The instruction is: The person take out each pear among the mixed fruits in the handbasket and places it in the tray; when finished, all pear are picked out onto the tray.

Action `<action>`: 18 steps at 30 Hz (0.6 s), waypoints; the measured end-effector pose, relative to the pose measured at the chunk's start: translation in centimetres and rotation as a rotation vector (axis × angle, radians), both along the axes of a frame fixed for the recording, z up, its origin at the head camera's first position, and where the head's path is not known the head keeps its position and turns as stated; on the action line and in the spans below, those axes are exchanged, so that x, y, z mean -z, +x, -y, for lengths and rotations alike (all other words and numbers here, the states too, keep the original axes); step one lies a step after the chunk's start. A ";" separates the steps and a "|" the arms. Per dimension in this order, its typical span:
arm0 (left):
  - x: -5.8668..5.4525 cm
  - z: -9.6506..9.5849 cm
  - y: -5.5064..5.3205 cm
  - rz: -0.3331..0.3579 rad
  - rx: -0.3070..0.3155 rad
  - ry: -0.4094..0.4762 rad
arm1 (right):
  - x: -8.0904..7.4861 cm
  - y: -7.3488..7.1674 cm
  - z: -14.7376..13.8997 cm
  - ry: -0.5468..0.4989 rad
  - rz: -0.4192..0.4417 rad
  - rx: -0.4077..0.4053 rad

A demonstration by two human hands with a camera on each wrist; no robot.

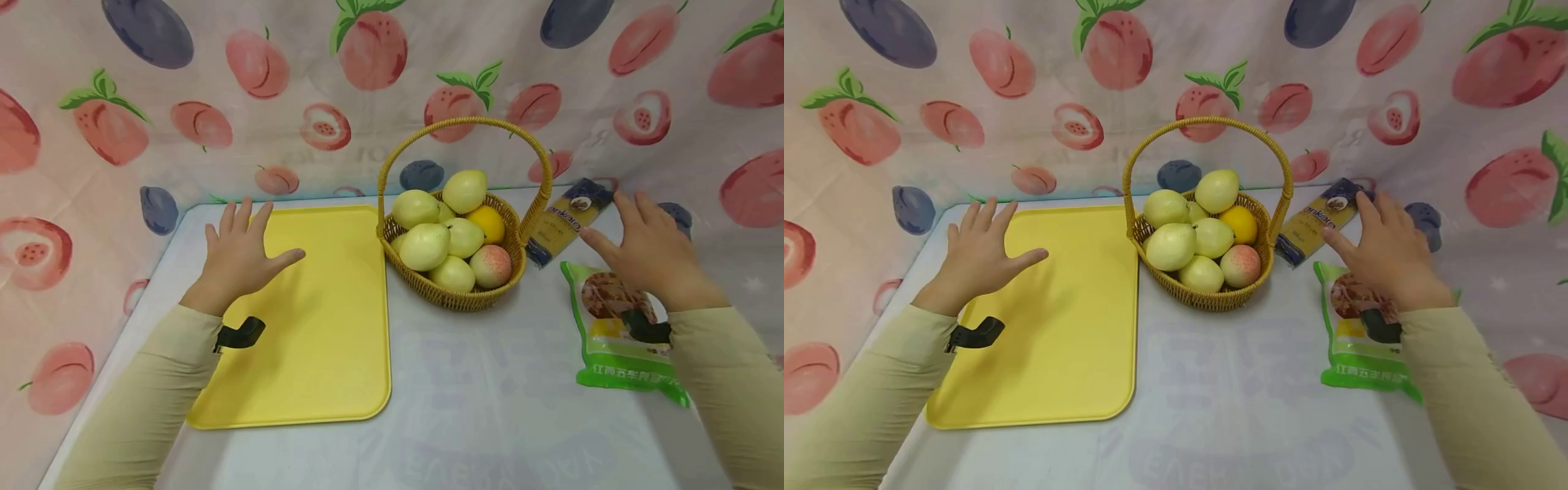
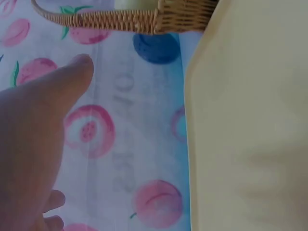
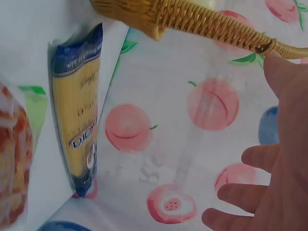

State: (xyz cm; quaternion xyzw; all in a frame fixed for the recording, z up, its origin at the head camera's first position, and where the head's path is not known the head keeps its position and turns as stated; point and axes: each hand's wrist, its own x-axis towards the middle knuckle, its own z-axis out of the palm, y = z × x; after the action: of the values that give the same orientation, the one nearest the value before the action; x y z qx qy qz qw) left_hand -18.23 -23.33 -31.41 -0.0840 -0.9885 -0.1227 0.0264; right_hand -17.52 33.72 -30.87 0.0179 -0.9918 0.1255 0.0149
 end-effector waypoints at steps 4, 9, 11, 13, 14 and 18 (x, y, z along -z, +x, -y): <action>0.2 -1.1 0.5 -0.059 0.031 0.032 | 0.3 0.6 0.6 -0.080 0.002 -0.006; 0.7 -2.3 0.9 -0.182 0.093 0.114 | 1.0 1.2 1.6 -0.192 0.007 -0.020; 1.0 -2.8 1.0 -0.221 0.121 0.161 | 1.4 1.4 2.1 -0.228 0.004 -0.016; 1.2 -3.4 1.1 -0.237 0.139 0.203 | 1.7 1.6 2.7 -0.258 -0.011 -0.012; 1.3 -3.6 1.2 -0.238 0.144 0.222 | 2.0 1.7 3.0 -0.269 -0.016 -0.012; 1.8 -4.7 1.5 -0.207 0.153 0.271 | 2.7 2.0 4.1 -0.312 -0.018 -0.018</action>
State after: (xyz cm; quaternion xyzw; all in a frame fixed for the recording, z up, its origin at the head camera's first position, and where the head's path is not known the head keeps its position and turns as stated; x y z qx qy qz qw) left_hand -16.72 -18.63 -33.16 -0.1669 -0.9456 -0.2472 0.1298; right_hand -15.56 29.61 -33.56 0.0254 -0.9599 0.2780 0.0253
